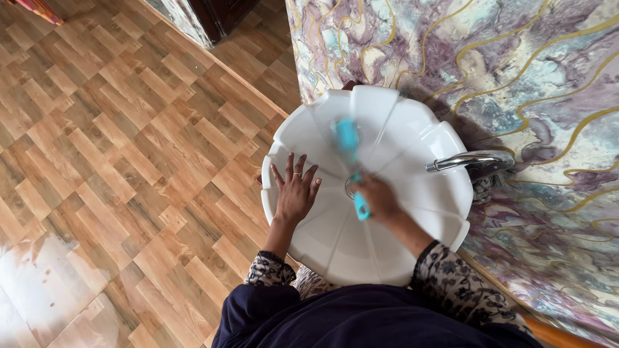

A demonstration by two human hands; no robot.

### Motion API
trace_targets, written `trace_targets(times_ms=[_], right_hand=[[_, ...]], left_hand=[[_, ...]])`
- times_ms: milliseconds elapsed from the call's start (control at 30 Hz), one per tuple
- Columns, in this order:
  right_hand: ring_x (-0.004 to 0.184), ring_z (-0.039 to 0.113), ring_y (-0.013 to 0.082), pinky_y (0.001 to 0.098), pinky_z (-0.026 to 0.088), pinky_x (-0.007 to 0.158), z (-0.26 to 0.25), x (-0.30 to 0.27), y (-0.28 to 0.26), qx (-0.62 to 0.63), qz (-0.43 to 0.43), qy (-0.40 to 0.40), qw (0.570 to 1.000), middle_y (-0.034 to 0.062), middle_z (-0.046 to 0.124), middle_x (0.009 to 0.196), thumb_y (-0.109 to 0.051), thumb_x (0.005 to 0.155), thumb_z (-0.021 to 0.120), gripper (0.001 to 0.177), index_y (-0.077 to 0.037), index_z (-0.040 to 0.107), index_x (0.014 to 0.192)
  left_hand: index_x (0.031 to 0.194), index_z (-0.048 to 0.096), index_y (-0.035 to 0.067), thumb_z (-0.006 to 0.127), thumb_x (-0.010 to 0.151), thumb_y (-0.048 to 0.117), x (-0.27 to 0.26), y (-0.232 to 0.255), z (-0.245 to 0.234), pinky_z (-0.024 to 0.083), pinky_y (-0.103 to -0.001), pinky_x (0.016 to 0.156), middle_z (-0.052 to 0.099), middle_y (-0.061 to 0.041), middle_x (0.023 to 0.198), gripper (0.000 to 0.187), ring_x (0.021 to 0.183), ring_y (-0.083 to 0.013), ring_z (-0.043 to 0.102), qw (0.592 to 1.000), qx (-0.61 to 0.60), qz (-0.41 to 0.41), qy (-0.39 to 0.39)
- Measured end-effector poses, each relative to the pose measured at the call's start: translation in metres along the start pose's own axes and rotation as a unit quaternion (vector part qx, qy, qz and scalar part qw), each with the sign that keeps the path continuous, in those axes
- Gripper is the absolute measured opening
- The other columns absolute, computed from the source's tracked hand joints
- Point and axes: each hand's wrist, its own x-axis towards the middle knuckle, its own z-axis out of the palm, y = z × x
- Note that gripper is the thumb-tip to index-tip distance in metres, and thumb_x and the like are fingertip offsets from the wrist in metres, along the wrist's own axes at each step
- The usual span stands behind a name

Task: The person scrubs the interior of a white pedestal sink using a blue handheld brush.

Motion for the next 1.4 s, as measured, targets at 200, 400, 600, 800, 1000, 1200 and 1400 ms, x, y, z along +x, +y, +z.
trace_targets(times_ms=[200,400,600,800,1000,1200,1400], right_hand=[[0.134,0.048,0.0455,0.0520,0.040,0.105,-0.006,0.002,-0.043,0.301,-0.186,0.093,0.931,0.0282,0.045,0.150,-0.018,0.063,0.080,0.049,-0.008,0.068,0.109],[0.132,0.052,0.0393,0.0513,0.037,0.113,-0.024,0.021,0.007,-0.017,-0.134,0.074,0.988,0.0142,0.051,0.148,-0.018,0.063,0.081,0.040,-0.016,0.076,0.103],[0.126,0.056,0.0349,0.0498,0.040,0.106,-0.038,-0.026,0.003,-0.044,-0.103,0.027,0.993,0.0177,0.043,0.155,-0.008,0.052,0.079,0.058,-0.015,0.071,0.109],[0.097,0.070,0.0318,0.0409,0.057,0.082,-0.068,-0.048,0.088,-0.077,0.047,0.003,0.996,0.0167,0.032,0.167,-0.009,0.066,0.076,0.053,-0.016,0.064,0.117],[0.092,0.074,0.0316,0.0404,0.061,0.076,0.000,-0.066,0.076,-0.029,0.003,-0.038,0.999,0.0098,0.046,0.150,-0.004,0.087,0.068,0.032,-0.023,0.063,0.113],[0.090,0.075,0.0308,0.0409,0.060,0.075,-0.043,-0.063,0.076,-0.027,0.133,-0.015,0.991,0.0072,0.037,0.167,-0.004,0.074,0.070,0.042,-0.022,0.062,0.111],[0.089,0.075,0.0299,0.0398,0.059,0.074,-0.022,-0.093,0.030,0.097,0.011,-0.123,0.988,0.0147,0.047,0.154,0.001,0.077,0.073,0.043,-0.023,0.063,0.111]], left_hand=[[0.135,0.063,0.014,0.045,0.106,0.039,0.000,-0.001,0.002,0.000,-0.076,0.117,0.042,-0.014,0.157,0.042,0.154,-0.0388,0.020,1.000,0.005,0.003,0.016],[0.135,0.063,0.015,0.045,0.107,0.039,-0.001,-0.001,0.004,0.000,-0.075,0.118,0.043,-0.014,0.157,0.041,0.155,-0.0381,0.020,1.000,0.005,0.011,0.016],[0.133,0.064,0.015,0.044,0.107,0.040,0.001,0.001,0.002,0.000,-0.075,0.118,0.043,-0.015,0.156,0.042,0.155,-0.0383,0.020,1.000,0.005,0.000,0.017],[0.134,0.063,0.014,0.043,0.107,0.040,0.002,-0.002,0.006,-0.001,-0.075,0.117,0.041,-0.016,0.156,0.042,0.154,-0.0391,0.018,1.000,0.023,0.013,-0.004],[0.133,0.064,0.014,0.040,0.107,0.041,0.003,0.000,0.000,-0.001,-0.074,0.118,0.042,-0.013,0.157,0.044,0.155,-0.0369,0.019,1.000,0.015,-0.013,-0.009],[0.133,0.064,0.014,0.038,0.108,0.042,0.001,0.001,0.001,-0.001,-0.073,0.118,0.042,-0.015,0.156,0.046,0.154,-0.0377,0.019,1.000,0.015,-0.001,-0.018],[0.133,0.064,0.012,0.035,0.109,0.043,0.002,-0.003,0.004,-0.003,-0.073,0.118,0.042,-0.015,0.156,0.049,0.154,-0.0380,0.017,1.000,0.013,-0.003,-0.020]])
